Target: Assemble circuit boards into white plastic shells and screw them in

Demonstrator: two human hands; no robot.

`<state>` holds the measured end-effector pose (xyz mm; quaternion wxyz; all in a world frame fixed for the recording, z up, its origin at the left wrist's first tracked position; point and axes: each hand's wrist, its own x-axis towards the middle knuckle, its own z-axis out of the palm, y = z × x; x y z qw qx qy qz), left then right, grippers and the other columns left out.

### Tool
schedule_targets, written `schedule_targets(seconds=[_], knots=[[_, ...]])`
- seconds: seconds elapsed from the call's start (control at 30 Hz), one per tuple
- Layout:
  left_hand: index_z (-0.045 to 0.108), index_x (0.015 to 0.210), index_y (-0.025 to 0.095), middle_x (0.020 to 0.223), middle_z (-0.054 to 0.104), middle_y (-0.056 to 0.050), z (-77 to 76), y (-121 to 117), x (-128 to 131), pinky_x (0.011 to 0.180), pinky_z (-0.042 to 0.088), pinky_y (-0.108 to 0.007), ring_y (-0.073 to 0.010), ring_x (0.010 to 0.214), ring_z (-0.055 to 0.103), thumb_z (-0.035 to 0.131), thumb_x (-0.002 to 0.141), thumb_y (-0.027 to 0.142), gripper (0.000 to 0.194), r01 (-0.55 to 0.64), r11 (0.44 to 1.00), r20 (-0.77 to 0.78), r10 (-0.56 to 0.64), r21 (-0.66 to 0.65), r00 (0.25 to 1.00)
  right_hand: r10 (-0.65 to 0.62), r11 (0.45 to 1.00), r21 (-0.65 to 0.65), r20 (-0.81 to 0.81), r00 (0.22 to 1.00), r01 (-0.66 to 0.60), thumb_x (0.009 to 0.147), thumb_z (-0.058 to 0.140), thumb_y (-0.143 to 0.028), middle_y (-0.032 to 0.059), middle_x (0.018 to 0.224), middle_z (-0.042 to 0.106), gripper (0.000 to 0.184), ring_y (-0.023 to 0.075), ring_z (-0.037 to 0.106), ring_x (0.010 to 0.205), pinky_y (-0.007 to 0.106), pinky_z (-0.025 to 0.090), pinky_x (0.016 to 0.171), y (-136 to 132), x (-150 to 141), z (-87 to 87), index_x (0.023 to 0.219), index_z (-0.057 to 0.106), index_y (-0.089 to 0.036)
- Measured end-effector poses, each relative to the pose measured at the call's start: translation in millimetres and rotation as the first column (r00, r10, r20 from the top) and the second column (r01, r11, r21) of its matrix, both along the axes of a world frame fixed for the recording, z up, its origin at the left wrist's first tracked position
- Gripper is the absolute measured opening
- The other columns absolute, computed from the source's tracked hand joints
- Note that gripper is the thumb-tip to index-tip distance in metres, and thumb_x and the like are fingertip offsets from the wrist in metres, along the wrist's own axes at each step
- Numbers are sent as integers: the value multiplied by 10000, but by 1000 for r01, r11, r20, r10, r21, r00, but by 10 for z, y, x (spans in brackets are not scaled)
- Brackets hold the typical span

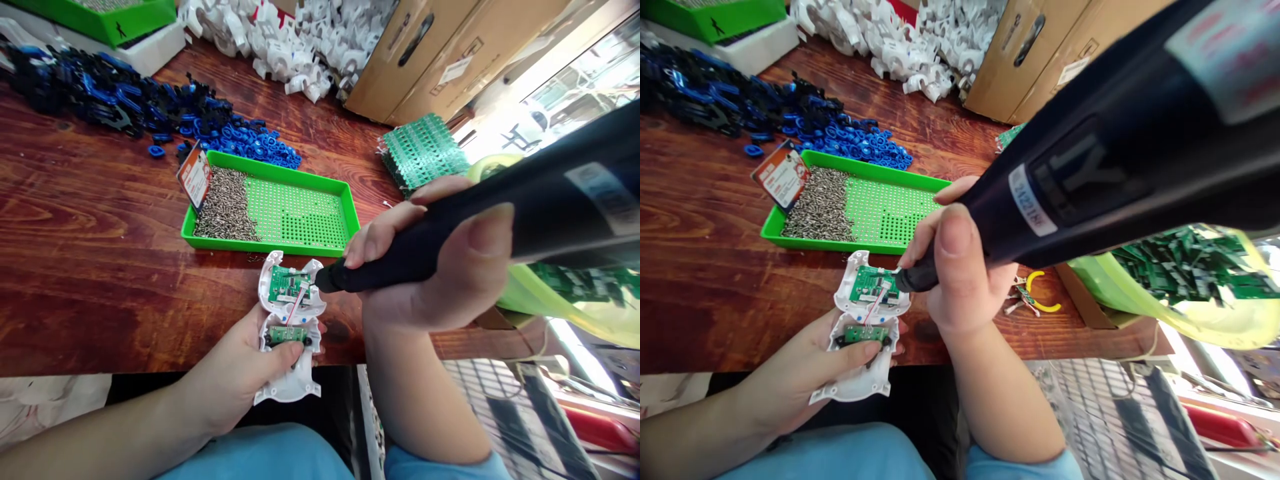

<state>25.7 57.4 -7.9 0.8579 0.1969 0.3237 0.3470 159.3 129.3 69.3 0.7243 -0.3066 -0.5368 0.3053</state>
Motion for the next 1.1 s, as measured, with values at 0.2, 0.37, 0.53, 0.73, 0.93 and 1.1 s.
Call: schedule_targets(seconds=[0.2, 0.37, 0.53, 0.73, 0.93, 1.1], knots=[[645, 1084, 186, 909, 714, -45, -4, 33, 18, 694, 504, -240, -146, 782, 650, 786, 721, 190, 390, -1, 998, 46, 3, -55, 999, -7, 1000, 14, -80, 997, 8, 772, 632, -429, -73, 424, 494, 239, 121, 446, 300, 259, 321, 283, 60, 34, 123, 782, 546, -206], [660, 1001, 150, 875, 710, -54, 58, 68, 7, 680, 509, -231, -153, 764, 658, 799, 674, 138, 356, -10, 993, 76, 19, -117, 997, -126, 980, 145, -65, 990, 134, 789, 618, -432, -90, 477, 508, 194, 105, 470, 352, 246, 324, 314, 535, 1, 41, 828, 545, -256], [667, 996, 173, 898, 711, -47, 72, 70, -8, 724, 529, -258, -177, 807, 671, 758, 703, 118, 312, -19, 994, 94, 30, -111, 995, -168, 980, 107, 6, 986, 166, 718, 649, -551, -98, 501, 485, 310, 98, 404, 343, 257, 331, 338, 1049, -50, -197, 796, 494, -294], [669, 1017, 170, 930, 718, -60, 67, 77, -21, 726, 531, -246, -171, 823, 661, 723, 721, 111, 307, 3, 995, 127, 10, -97, 992, -197, 975, 108, -2, 980, 196, 739, 658, -545, -94, 560, 449, 357, 86, 456, 376, 231, 346, 374, 1148, -137, -274, 789, 438, -268], [643, 1053, 183, 952, 714, -54, 92, 68, -40, 776, 547, -290, -201, 864, 689, 695, 755, 93, 316, 3, 990, 127, 14, -138, 992, -195, 974, 120, -2, 981, 194, 757, 648, -539, -92, 568, 427, 345, 75, 458, 385, 212, 314, 367, 1124, -145, -275, 792, 445, -262], [649, 1026, 180, 946, 710, -52, 91, 80, -36, 756, 558, -292, -209, 845, 700, 714, 746, 111, 295, -8, 989, 132, 28, -148, 991, -206, 973, 111, 6, 978, 204, 756, 647, -545, -90, 576, 437, 354, 85, 475, 393, 220, 333, 370, 1121, -155, -278, 796, 436, -265]])
